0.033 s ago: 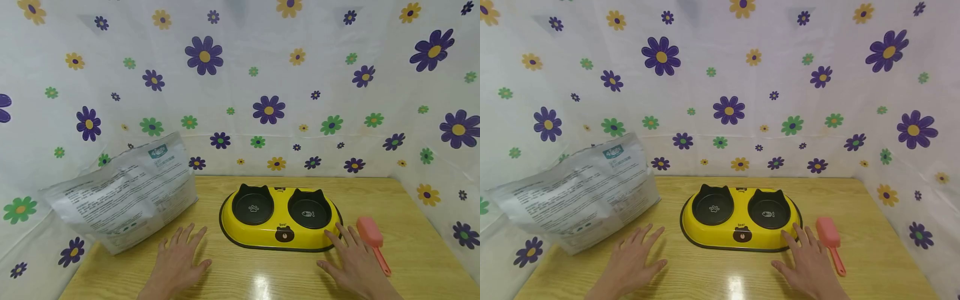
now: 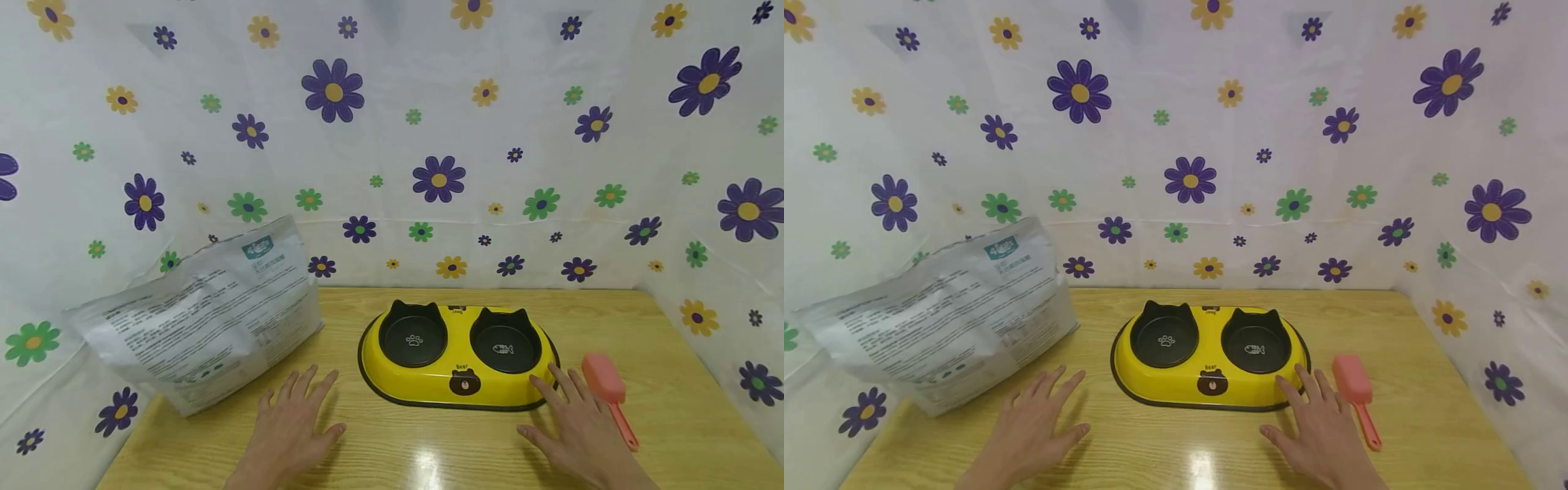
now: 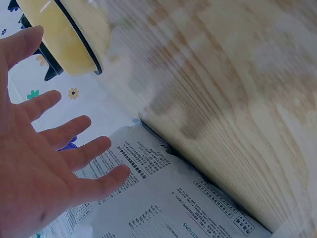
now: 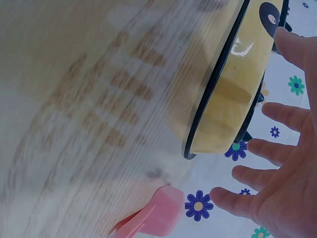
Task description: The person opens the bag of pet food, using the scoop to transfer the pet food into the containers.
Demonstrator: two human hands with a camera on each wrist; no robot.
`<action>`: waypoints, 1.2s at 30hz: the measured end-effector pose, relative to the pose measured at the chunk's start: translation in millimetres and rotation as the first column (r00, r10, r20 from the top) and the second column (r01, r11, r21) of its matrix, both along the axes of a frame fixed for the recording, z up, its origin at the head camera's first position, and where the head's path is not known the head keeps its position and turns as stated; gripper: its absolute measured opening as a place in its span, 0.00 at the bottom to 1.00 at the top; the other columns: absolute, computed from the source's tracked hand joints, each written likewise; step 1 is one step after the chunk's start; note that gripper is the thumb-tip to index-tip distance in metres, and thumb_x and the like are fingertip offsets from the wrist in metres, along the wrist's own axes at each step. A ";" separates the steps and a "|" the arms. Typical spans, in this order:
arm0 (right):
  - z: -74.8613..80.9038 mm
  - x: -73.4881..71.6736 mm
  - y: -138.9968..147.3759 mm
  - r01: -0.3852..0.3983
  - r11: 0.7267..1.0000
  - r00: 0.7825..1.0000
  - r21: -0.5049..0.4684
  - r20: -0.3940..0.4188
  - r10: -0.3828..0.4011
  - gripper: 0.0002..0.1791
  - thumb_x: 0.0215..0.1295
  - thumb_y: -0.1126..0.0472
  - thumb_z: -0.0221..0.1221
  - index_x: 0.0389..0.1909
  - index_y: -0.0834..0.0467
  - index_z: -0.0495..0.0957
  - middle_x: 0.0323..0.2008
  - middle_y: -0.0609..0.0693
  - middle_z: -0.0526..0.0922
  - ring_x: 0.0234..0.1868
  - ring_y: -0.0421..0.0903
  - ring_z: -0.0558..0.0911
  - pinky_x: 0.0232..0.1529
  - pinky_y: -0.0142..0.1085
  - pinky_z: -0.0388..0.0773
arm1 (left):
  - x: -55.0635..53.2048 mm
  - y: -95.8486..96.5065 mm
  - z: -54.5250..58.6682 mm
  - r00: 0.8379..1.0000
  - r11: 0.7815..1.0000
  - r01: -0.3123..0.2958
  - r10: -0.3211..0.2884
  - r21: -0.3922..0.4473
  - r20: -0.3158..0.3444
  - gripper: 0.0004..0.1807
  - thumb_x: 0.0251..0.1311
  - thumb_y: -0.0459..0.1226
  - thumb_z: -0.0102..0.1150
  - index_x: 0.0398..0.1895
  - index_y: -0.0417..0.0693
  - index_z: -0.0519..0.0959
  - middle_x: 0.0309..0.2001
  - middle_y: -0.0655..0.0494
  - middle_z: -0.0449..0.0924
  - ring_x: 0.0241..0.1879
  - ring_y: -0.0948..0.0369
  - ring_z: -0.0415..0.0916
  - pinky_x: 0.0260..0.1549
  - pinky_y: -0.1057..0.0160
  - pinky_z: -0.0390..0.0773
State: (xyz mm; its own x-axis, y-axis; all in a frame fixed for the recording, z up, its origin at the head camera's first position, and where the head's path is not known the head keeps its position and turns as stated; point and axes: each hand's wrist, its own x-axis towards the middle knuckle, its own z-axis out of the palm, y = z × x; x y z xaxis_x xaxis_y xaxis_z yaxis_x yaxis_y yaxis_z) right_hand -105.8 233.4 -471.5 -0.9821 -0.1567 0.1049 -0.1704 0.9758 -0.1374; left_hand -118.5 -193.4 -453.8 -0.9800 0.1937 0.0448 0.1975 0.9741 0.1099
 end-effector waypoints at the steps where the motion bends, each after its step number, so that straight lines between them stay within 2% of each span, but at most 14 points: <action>1: -0.1 0.4 0.3 -0.001 1.000 1.000 0.000 0.001 0.001 0.46 0.56 0.27 0.64 0.67 0.53 0.74 0.72 0.66 0.68 0.69 0.75 0.67 0.57 0.75 0.68 | 0.6 -0.1 -0.6 1.000 1.000 0.003 -0.003 0.001 -0.002 0.43 0.58 0.61 0.65 0.76 0.61 0.66 0.74 0.44 0.67 0.71 0.36 0.66 0.59 0.23 0.65; 6: 0.2 3.1 1.8 -0.004 1.000 1.000 0.000 -0.008 0.004 0.46 0.56 0.27 0.65 0.67 0.54 0.74 0.72 0.66 0.68 0.69 0.75 0.67 0.57 0.74 0.69 | 2.1 -1.0 1.5 1.000 1.000 0.013 -0.013 0.014 -0.022 0.43 0.60 0.60 0.65 0.77 0.61 0.65 0.74 0.44 0.66 0.71 0.39 0.67 0.58 0.24 0.67; 9: 0.4 4.0 2.7 -0.002 1.000 1.000 0.000 -0.017 0.002 0.46 0.55 0.27 0.65 0.67 0.54 0.75 0.71 0.65 0.69 0.69 0.74 0.68 0.56 0.74 0.70 | -1.2 -3.5 10.5 0.994 0.998 0.047 -0.042 0.048 -0.102 0.40 0.61 0.57 0.67 0.75 0.59 0.67 0.71 0.44 0.70 0.67 0.41 0.72 0.55 0.28 0.72; 11: 0.8 5.0 2.9 -0.003 1.000 1.000 -0.007 -0.018 0.003 0.46 0.55 0.27 0.65 0.67 0.54 0.75 0.72 0.64 0.69 0.69 0.74 0.68 0.56 0.74 0.70 | -4.7 -7.8 20.3 0.977 0.994 0.082 -0.066 0.068 -0.203 0.37 0.61 0.53 0.68 0.73 0.56 0.70 0.69 0.45 0.74 0.63 0.42 0.76 0.53 0.30 0.74; 13: 1.6 5.9 2.1 -0.003 1.000 1.000 -0.015 -0.011 0.003 0.46 0.56 0.27 0.65 0.67 0.53 0.75 0.72 0.64 0.68 0.70 0.74 0.67 0.56 0.74 0.69 | -10.2 -15.4 33.7 0.936 0.986 0.132 -0.090 0.102 -0.341 0.33 0.59 0.48 0.71 0.68 0.52 0.75 0.65 0.44 0.78 0.59 0.42 0.80 0.50 0.33 0.77; 16: 3.6 6.4 -0.3 -0.007 0.999 1.000 -0.032 -0.008 0.007 0.46 0.56 0.27 0.64 0.68 0.52 0.75 0.73 0.64 0.68 0.71 0.73 0.66 0.56 0.74 0.69 | -21.8 -31.0 61.5 0.839 0.974 0.191 -0.095 0.126 -0.535 0.28 0.57 0.40 0.71 0.62 0.47 0.79 0.61 0.44 0.82 0.55 0.42 0.82 0.46 0.38 0.78; 17: 4.5 6.8 -1.4 -0.008 0.999 1.000 -0.037 -0.009 0.007 0.45 0.56 0.27 0.64 0.68 0.52 0.75 0.73 0.64 0.68 0.71 0.73 0.66 0.57 0.74 0.69 | -26.0 -36.9 71.8 0.803 0.970 0.206 -0.090 0.133 -0.589 0.27 0.56 0.38 0.71 0.61 0.46 0.80 0.59 0.44 0.83 0.54 0.42 0.83 0.44 0.38 0.78; 19: 6.7 7.4 -3.7 -0.018 0.999 1.000 -0.048 -0.024 0.017 0.44 0.56 0.28 0.65 0.68 0.52 0.75 0.73 0.63 0.69 0.71 0.72 0.68 0.57 0.74 0.70 | -33.1 -48.5 92.6 0.745 0.967 0.212 -0.068 0.139 -0.663 0.26 0.56 0.36 0.69 0.60 0.45 0.80 0.59 0.42 0.83 0.53 0.40 0.82 0.42 0.38 0.76; 22: 10.6 8.1 -8.3 -0.042 0.996 0.998 -0.075 -0.046 0.039 0.42 0.57 0.30 0.66 0.67 0.51 0.76 0.72 0.62 0.70 0.70 0.70 0.70 0.57 0.72 0.71 | -40.0 -65.2 119.8 0.690 0.976 0.160 -0.005 0.146 -0.724 0.25 0.60 0.38 0.64 0.61 0.45 0.79 0.61 0.40 0.81 0.57 0.37 0.78 0.46 0.34 0.73; 24: 13.1 8.3 -11.8 -0.068 0.993 0.996 -0.095 -0.068 0.061 0.41 0.58 0.32 0.67 0.67 0.51 0.76 0.71 0.61 0.72 0.69 0.69 0.72 0.57 0.71 0.72 | -43.6 -76.8 132.0 0.659 0.982 0.117 0.035 0.148 -0.752 0.26 0.61 0.41 0.60 0.63 0.43 0.78 0.63 0.36 0.78 0.60 0.33 0.74 0.47 0.31 0.69; 27: 16.8 9.1 -17.4 -0.101 0.988 0.992 -0.117 -0.092 0.091 0.39 0.59 0.33 0.67 0.66 0.50 0.76 0.70 0.59 0.73 0.67 0.66 0.75 0.57 0.68 0.74 | -46.6 -91.9 141.0 0.648 0.990 0.025 0.089 0.138 -0.757 0.32 0.60 0.46 0.58 0.67 0.43 0.74 0.65 0.30 0.72 0.64 0.28 0.67 0.50 0.26 0.62; 31: 22.5 9.6 -26.4 -0.132 0.982 0.988 -0.138 -0.103 0.118 0.36 0.61 0.34 0.66 0.64 0.50 0.78 0.68 0.56 0.76 0.62 0.62 0.80 0.56 0.62 0.78 | -47.7 -102.4 138.1 0.673 0.992 -0.092 0.125 0.086 -0.729 0.41 0.56 0.56 0.56 0.70 0.44 0.69 0.59 0.24 0.73 0.58 0.26 0.68 0.55 0.24 0.55; 34: 26.7 8.9 -34.8 -0.154 0.977 0.986 -0.149 -0.093 0.141 0.31 0.63 0.36 0.65 0.61 0.50 0.80 0.65 0.54 0.79 0.60 0.58 0.82 0.57 0.58 0.79 | -47.6 -102.7 131.6 0.682 0.990 -0.130 0.123 0.047 -0.721 0.50 0.58 0.71 0.43 0.72 0.44 0.68 0.52 0.23 0.75 0.49 0.26 0.69 0.57 0.24 0.54; 36: 28.8 8.4 -40.8 -0.174 0.973 0.983 -0.153 -0.086 0.163 0.28 0.65 0.37 0.64 0.58 0.50 0.82 0.63 0.52 0.81 0.59 0.56 0.82 0.57 0.56 0.80 | -47.8 -101.0 128.1 0.676 0.990 -0.135 0.113 0.028 -0.729 0.58 0.57 0.80 0.29 0.74 0.44 0.66 0.49 0.22 0.75 0.46 0.25 0.69 0.57 0.24 0.54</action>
State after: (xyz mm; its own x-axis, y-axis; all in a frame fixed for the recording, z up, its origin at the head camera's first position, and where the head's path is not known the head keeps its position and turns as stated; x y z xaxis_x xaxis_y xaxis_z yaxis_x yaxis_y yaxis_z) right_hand -97.4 192.7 -442.7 -0.9318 -0.2948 0.2115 -0.3456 0.8987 -0.2701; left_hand -166.3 -294.5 -325.7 -0.6559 0.0850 0.7501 0.0814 0.9958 -0.0416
